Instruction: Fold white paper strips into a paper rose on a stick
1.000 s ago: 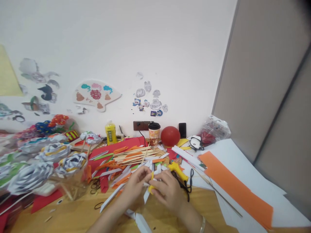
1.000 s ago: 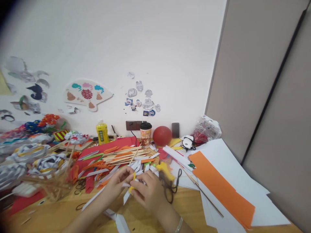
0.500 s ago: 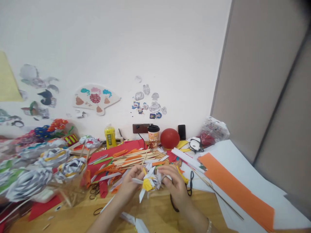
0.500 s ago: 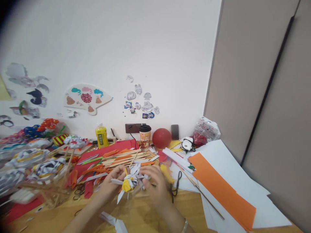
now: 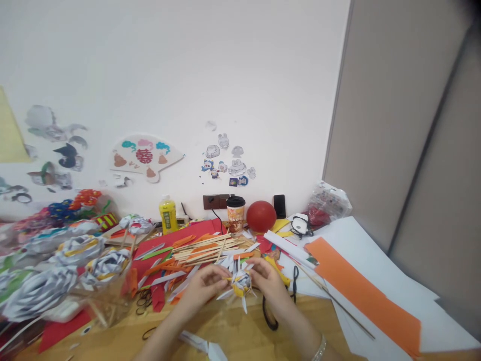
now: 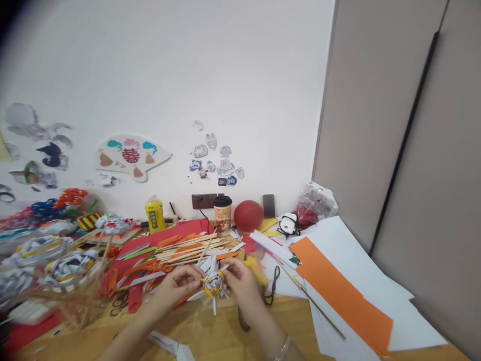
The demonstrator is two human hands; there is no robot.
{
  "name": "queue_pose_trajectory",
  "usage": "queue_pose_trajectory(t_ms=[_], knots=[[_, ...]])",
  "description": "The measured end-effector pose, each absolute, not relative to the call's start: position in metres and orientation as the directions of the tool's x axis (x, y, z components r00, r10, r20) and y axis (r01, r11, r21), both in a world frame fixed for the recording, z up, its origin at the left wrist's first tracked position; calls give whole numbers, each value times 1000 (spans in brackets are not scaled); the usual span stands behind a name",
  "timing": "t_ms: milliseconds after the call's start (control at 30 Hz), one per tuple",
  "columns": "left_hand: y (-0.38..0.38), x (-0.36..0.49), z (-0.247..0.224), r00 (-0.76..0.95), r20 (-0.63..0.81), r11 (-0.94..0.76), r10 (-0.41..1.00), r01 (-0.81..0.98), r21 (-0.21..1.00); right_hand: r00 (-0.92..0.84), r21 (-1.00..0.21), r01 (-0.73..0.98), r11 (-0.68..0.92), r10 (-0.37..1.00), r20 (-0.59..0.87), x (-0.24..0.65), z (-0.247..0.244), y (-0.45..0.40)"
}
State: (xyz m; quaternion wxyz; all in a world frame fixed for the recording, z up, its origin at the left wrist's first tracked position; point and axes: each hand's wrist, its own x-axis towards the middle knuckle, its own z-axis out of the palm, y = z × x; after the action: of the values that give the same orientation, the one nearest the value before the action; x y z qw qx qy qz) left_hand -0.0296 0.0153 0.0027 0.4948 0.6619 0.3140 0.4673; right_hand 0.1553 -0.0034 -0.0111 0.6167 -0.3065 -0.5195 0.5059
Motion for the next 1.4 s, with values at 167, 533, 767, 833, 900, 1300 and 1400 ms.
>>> queue_pose_trajectory(t_ms=[167, 533, 767, 833, 900, 1300, 1400], knots=[[8, -30, 15, 426, 188, -194, 885, -29, 981, -36, -912, -59, 406, 912, 408, 160, -10, -4], [-2, -14, 13, 357, 440, -563, 824, 419, 713, -152, -693, 354, 629, 769, 621, 161, -14, -9], [-2, -16, 9, 375, 533, -652, 758, 461, 603, -137, -553, 450, 701, 666, 733, 163, -12, -12], [-1, -17, 9, 324, 565, -647, 759, 472, 599, -79, -609, 405, 682, 690, 719, 164, -11, -12], [0, -18, 11, 286, 586, -644, 759, 468, 606, -3, -701, 302, 646, 736, 677, 164, -12, -11], [-4, -23, 16, 274, 721, -709, 636, 577, 405, 58, -832, -204, 516, 855, 516, 154, -13, -6], [-4, -23, 16, 267, 694, -661, 669, 640, 392, 0, -856, -120, 503, 862, 507, 156, -11, -6]])
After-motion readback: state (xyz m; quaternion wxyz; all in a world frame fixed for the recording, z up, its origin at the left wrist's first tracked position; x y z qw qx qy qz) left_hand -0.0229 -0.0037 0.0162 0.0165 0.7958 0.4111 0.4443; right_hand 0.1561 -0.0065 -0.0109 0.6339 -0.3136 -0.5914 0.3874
